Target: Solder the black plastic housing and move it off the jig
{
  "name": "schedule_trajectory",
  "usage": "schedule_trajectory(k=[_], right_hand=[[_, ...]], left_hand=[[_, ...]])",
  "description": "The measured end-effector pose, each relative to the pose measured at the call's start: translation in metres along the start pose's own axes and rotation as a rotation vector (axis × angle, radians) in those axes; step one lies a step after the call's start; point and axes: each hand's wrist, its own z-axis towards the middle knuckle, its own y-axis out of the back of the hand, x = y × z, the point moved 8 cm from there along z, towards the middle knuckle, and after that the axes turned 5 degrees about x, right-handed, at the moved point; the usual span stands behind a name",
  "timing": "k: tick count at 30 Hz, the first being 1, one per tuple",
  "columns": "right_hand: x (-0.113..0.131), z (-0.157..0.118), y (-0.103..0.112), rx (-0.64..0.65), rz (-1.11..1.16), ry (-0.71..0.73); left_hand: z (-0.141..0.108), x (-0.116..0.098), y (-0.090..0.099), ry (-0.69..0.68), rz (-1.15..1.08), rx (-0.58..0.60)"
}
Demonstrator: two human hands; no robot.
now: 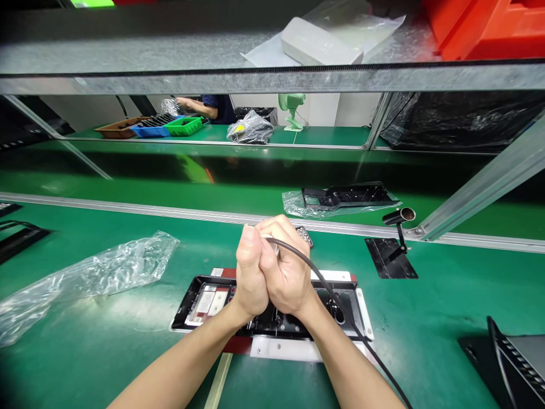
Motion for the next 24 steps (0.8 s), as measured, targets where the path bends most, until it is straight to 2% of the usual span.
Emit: schedule_trajectory(k=[11,16,24], right_hand=[[0.0002,-0.0006,0.0003,-0.01,-0.007,0.001],[0.0001,-0.0008,0.0007,-0.014,0.004,0.001],[-0.0005,-0.0006,0.0008,-0.011,-0.002,-0.004]], left_hand=[[-0.0001,-0.0007,-0.0026,-0.006,-0.018,0.038],[-0.0004,0.0001,-0.0013,-0.013,-0.03,0.001],[0.0015,-0.0057,-0.0045,-0.045,-0.043,0.037]])
